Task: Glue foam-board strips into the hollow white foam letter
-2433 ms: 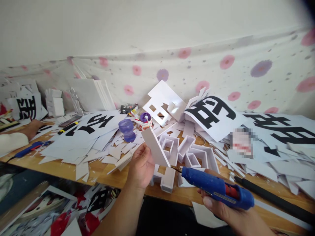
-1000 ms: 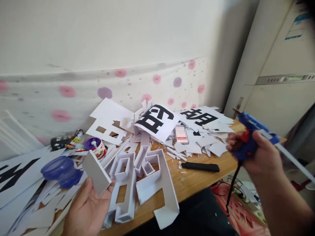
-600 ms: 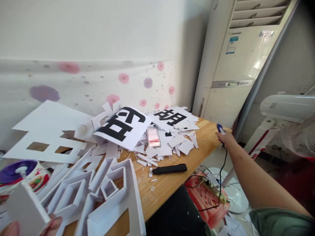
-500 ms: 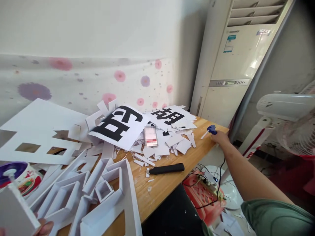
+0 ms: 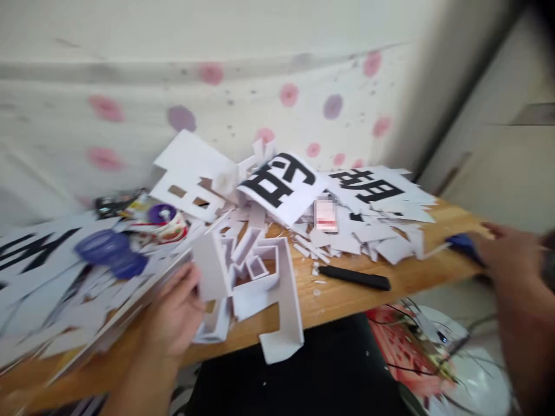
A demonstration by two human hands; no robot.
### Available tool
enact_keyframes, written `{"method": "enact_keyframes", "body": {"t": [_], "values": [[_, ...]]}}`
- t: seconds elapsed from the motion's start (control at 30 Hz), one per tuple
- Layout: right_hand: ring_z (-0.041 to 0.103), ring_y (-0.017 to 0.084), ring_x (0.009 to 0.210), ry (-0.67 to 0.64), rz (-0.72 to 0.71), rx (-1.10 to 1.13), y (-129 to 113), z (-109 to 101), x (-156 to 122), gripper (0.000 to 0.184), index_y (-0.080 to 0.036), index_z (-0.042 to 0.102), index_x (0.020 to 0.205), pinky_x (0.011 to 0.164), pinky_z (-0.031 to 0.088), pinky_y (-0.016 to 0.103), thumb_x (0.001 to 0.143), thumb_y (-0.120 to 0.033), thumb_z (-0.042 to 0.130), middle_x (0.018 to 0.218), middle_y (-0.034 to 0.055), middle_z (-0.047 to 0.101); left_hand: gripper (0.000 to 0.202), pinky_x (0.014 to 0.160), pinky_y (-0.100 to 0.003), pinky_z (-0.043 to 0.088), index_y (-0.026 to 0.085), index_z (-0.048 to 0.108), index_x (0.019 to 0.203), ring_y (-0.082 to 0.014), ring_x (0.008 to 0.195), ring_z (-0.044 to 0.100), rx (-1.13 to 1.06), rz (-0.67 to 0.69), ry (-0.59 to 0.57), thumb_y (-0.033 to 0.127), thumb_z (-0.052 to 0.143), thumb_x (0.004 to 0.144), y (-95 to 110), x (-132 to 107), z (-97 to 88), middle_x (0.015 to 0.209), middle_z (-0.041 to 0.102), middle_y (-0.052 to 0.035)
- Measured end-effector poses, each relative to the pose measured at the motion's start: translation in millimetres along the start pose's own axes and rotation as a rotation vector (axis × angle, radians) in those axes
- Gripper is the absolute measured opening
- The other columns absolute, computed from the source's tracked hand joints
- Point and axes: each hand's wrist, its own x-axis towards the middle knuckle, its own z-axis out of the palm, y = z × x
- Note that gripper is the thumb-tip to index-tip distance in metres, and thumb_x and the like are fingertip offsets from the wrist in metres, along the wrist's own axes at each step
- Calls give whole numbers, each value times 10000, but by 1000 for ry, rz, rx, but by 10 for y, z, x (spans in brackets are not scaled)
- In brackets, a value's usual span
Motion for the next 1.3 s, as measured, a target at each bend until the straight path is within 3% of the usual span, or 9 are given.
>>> {"method": "enact_keyframes", "body": {"t": [0.07, 0.17, 0.3, 0.37, 0.43, 0.6, 0.77, 0.97, 1.3], "values": [[647, 274, 745, -14, -79, 106, -368, 34, -267, 188, -368, 699, 978, 689, 511, 532, 853, -504, 662, 808, 107, 666, 209, 610, -263, 515, 194, 639, 791, -155, 652, 609, 379, 156, -119, 382, 729, 775, 36, -34, -21, 696, 645, 8], [618, 207, 662, -284, -278, 502, -1130, 39, -935, 268, -364, 722, 1073, 560, 484, 397, 835, -486, 706, 779, 60, 663, 173, 568, -221, 427, 189, 662, 757, -113, 591, 512, 543, 189, -100, 336, 753, 770, 109, -94, -13, 632, 578, 40], [631, 224, 874, -736, -562, 655, -2056, 124, -1857, 235, -338, 716, 1075, 767, 524, 375, 861, -431, 697, 932, 30, 681, 110, 660, -250, 434, 190, 681, 823, -132, 697, 562, 1017, 499, -325, 258, 614, 878, 225, -176, 74, 752, 639, 16], [632, 211, 908, -909, -733, 688, -2334, 203, -2153, 341, -294, 672, 1188, 800, 527, 358, 861, -387, 709, 1002, 42, 683, 149, 650, -249, 430, 186, 670, 810, -126, 684, 566, 1139, 554, -453, 235, 572, 911, 234, -200, 137, 741, 635, 11], [626, 189, 876, -973, -894, 697, -2492, 286, -2333, 411, -250, 645, 1237, 781, 526, 333, 851, -364, 728, 1010, 54, 686, 146, 638, -242, 419, 186, 674, 812, -115, 663, 559, 1203, 591, -527, 220, 580, 919, 194, -203, 191, 719, 621, 16], [608, 159, 762, -999, -1096, 529, -2548, 459, -2483, 145, -208, 720, 1005, 668, 481, 280, 917, -199, 605, 862, 44, 698, 166, 661, -252, 444, 191, 687, 841, -129, 704, 593, 1266, 633, -633, 234, 566, 947, 49, -145, 198, 758, 648, 0], [595, 151, 682, -1024, -1046, 416, -2356, 554, -2515, 127, -196, 702, 887, 592, 436, 258, 916, -178, 579, 771, 30, 687, 176, 862, -317, 499, 206, 686, 1008, -178, 961, 646, 1218, 664, -554, 182, 516, 968, 28, -106, -79, 1002, 707, -50], [643, 208, 763, -956, -1197, 289, -2234, 676, -2621, 174, -185, 705, 870, 695, 470, 321, 930, -171, 543, 821, 68, 721, 378, 943, -416, 486, 252, 672, 1180, -228, 1100, 611, 1336, 706, -647, 63, 467, 925, -84, -151, -415, 1219, 679, -74], [639, 225, 742, -936, -1259, 178, -2235, 745, -2682, 193, -184, 697, 784, 751, 480, 367, 900, -137, 550, 752, 60, 718, 402, 918, -394, 533, 222, 730, 1067, -228, 1077, 646, 1301, 681, -642, 2, 460, 866, -150, -156, -450, 1200, 698, -89]]}}
